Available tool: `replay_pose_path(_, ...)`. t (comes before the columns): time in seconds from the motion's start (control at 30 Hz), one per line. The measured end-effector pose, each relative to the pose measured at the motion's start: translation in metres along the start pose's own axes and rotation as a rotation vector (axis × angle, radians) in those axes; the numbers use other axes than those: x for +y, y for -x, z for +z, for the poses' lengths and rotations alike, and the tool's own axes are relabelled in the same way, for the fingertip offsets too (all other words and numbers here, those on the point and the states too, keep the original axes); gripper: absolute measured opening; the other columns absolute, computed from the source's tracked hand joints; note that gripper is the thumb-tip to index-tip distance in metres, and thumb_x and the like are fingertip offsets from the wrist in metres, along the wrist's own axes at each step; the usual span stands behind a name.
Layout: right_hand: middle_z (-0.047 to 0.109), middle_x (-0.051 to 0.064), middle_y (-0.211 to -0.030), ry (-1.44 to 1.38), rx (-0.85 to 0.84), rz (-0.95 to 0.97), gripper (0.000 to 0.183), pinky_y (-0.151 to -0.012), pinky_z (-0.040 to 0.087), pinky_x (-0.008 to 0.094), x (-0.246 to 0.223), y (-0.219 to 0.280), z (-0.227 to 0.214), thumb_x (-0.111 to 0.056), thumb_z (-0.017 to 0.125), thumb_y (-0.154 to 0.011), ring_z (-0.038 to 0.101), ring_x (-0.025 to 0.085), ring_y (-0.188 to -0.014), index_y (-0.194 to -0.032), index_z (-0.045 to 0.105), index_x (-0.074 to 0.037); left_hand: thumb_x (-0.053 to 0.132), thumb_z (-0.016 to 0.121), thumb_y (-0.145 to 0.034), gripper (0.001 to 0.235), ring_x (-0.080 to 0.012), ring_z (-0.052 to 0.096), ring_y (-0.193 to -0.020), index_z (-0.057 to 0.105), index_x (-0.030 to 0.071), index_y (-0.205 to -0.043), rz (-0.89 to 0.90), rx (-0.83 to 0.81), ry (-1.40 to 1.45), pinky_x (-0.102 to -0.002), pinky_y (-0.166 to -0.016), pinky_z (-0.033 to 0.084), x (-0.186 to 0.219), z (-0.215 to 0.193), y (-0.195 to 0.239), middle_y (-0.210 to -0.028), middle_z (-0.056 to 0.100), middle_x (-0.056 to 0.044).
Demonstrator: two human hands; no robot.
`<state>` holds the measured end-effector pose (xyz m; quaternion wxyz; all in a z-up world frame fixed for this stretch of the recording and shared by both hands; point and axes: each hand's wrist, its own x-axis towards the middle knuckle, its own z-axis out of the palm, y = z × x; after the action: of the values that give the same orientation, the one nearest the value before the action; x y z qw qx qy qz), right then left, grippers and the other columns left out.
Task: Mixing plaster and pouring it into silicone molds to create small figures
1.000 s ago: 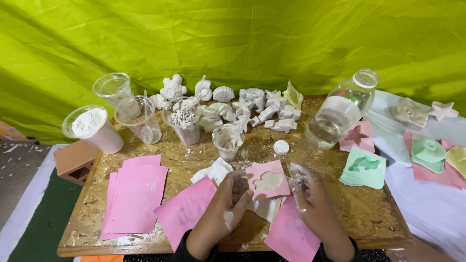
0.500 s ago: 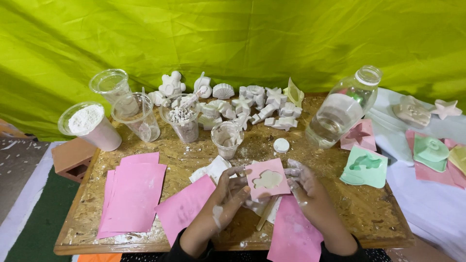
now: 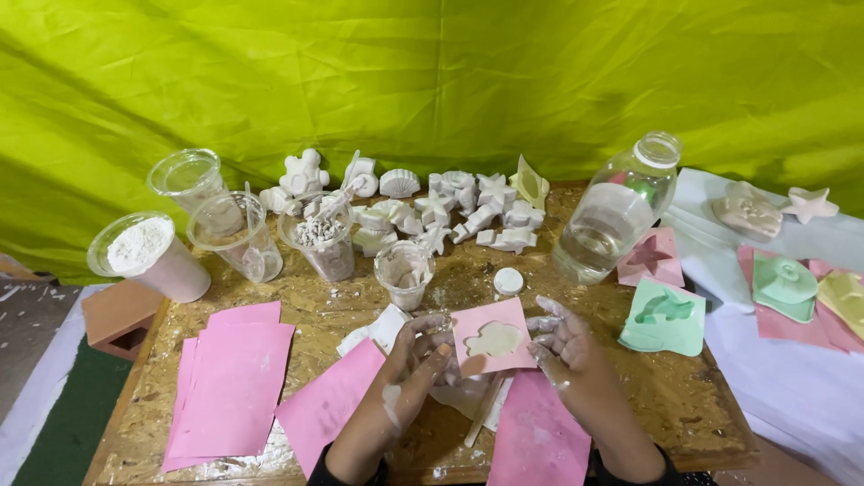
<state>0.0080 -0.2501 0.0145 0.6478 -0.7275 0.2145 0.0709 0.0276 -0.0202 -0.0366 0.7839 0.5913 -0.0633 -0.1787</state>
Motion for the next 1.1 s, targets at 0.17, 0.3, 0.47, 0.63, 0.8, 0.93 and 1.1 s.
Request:
replay_pose_path(0.17,0.069,0.01,-0.137,0.196,0.06,0.002,0.086,-0.102,0.058,0.033,-0.029,0.016,-0.015,0.0,0.062,-0.092,0.065,0.02,-0.122,-0.165,0.018,-0.013,0.031,0.065,-0.092,0.056,-0.0179,0.071,-0.076,0.045,0.008,-0.139,0.011,0.019,-0.053,-0.031,-0.085,0.057,0.014,0.025,-0.009,-0.127,0.067,-0.014)
replay_pose_path(0.3,0.072,0.014,-0.126,-0.023,0.121,0.005,0.076,-0.098,0.056,0.035,-0.042,0.024,-0.022,0.009,0.056,-0.093,0.067,0.023,-0.113,-0.161,0.035,-0.018,0.037,0.065,-0.089,0.057,-0.0266,0.069,-0.097,0.043,0.011,-0.135,-0.024,-0.005,-0.02,-0.037,-0.08,0.063,0.025,0.051,-0.027,-0.137,0.063,-0.019)
replay_pose_path(0.47,0.067,0.012,-0.13,0.095,0.219,-0.137,0.065,-0.106,0.048,0.035,-0.016,0.0,-0.046,-0.003,0.058,-0.094,0.063,0.022,-0.121,-0.156,0.04,-0.015,0.034,0.061,-0.094,0.042,-0.0223,0.061,-0.121,0.049,0.016,-0.13,-0.073,-0.017,-0.247,-0.035,-0.096,0.06,0.037,0.081,-0.045,-0.136,0.061,-0.008)
replay_pose_path(0.63,0.053,0.015,-0.149,0.139,0.302,-0.073,0.07,-0.112,0.043,0.04,-0.012,-0.008,-0.057,-0.006,0.059,-0.095,0.053,0.028,-0.139,-0.159,0.032,-0.015,0.032,0.064,-0.093,0.033,-0.0241,0.062,-0.11,0.057,0.014,-0.12,-0.137,-0.002,-0.106,-0.043,-0.098,0.056,0.045,0.108,-0.051,-0.129,0.063,-0.011)
replay_pose_path(0.8,0.06,0.013,-0.143,0.142,0.325,-0.059,0.066,-0.102,0.048,0.037,-0.016,-0.004,-0.056,-0.003,0.055,-0.096,0.058,0.024,-0.132,-0.158,0.035,-0.014,0.026,0.063,-0.096,0.029,-0.0231,0.064,-0.113,0.06,0.014,-0.122,-0.107,0.002,-0.091,-0.036,-0.09,0.055,0.033,0.118,-0.065,-0.133,0.066,-0.01)
replay_pose_path(0.93,0.057,0.013,-0.143,0.259,0.334,-0.068,0.064,-0.078,0.052,0.039,-0.016,-0.003,-0.052,-0.01,0.054,-0.099,0.072,0.027,-0.094,-0.159,0.035,-0.018,0.024,0.065,-0.096,0.026,-0.0143,0.06,-0.09,0.062,0.015,-0.12,-0.086,0.032,-0.154,-0.029,-0.069,0.05,0.019,0.113,-0.075,-0.118,0.068,-0.006)
replay_pose_path(1.1,0.052,0.012,-0.152,0.263,0.336,-0.03,0.073,-0.059,0.049,0.038,-0.024,0.005,-0.044,-0.005,0.053,-0.099,0.071,0.026,-0.088,-0.164,0.023,-0.019,0.023,0.066,-0.093,0.038,-0.0167,0.061,-0.096,0.054,0.015,-0.128,-0.117,0.038,-0.05,-0.029,-0.073,0.056,0.021,0.111,-0.073,-0.131,0.063,-0.012)
